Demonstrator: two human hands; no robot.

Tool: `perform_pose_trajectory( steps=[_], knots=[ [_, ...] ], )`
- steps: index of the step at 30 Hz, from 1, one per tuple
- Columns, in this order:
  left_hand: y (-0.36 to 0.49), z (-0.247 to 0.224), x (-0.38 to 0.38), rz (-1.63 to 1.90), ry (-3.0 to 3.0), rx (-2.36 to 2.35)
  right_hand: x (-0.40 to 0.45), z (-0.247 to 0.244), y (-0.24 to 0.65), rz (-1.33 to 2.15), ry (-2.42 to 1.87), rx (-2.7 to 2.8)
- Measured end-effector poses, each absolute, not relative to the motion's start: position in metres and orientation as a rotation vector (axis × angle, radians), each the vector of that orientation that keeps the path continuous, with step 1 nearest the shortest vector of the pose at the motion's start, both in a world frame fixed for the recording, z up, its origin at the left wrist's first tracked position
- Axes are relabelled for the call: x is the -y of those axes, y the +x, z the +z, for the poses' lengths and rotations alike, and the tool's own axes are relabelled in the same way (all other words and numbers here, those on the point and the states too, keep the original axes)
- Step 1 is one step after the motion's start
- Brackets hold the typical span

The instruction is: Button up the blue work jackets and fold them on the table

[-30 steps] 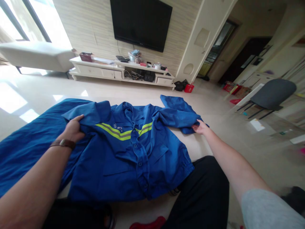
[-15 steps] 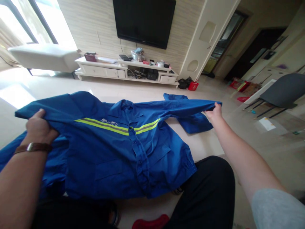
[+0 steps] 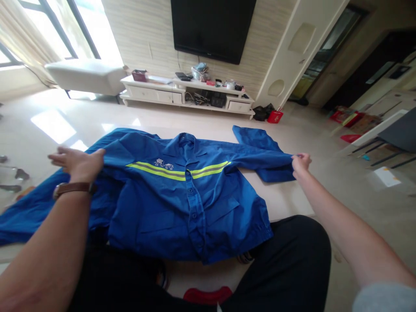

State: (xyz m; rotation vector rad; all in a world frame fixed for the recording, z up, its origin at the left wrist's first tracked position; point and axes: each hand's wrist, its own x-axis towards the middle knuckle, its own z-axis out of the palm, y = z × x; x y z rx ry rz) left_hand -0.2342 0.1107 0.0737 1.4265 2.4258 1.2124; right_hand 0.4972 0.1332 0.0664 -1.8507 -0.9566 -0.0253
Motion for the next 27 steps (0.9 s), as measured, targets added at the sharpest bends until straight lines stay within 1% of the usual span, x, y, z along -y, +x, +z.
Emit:
perform_pose_trajectory(
  steps=[2, 4, 6, 7, 9, 12, 16, 20, 23, 27],
  knots=[
    [-0.201, 0.079, -0.101, 1.116, 1.597, -2.391, -0.12, 0.068, 0.45, 0.071, -1.828, 1.169],
    [-0.154, 0.08, -0.088, 1.034, 2.048, -1.918, -0.089, 0.074, 0.389, 0.283, -1.678, 1.695],
    [-0.103, 0.075, -0.075, 0.773, 2.515, -1.345, -0.043, 0.076, 0.323, 0.515, -1.545, 2.178],
    [-0.08, 0.07, -0.069, 0.61, 2.673, -1.114, -0.017, 0.074, 0.293, 0.559, -1.523, 2.355],
    [-0.046, 0.056, -0.06, 0.408, 2.801, -0.861, 0.035, 0.061, 0.245, 0.627, -1.522, 2.625],
    [-0.032, 0.03, -0.058, 0.184, 2.799, -0.809, 0.097, 0.024, 0.21, 0.783, -1.725, 2.683],
    [-0.05, 0.008, -0.069, 0.037, 2.72, -0.99, 0.135, -0.03, 0.195, 0.751, -2.011, 2.58],
    [-0.054, 0.007, -0.07, 0.017, 2.733, -1.083, 0.144, -0.065, 0.173, 0.735, -2.083, 2.488],
    [-0.046, 0.009, -0.062, 0.072, 2.803, -0.991, 0.141, -0.083, 0.16, 0.714, -2.105, 2.461],
    [-0.04, 0.009, -0.057, 0.011, 2.803, -0.901, 0.133, -0.097, 0.159, 0.766, -2.268, 2.398]
  ],
)
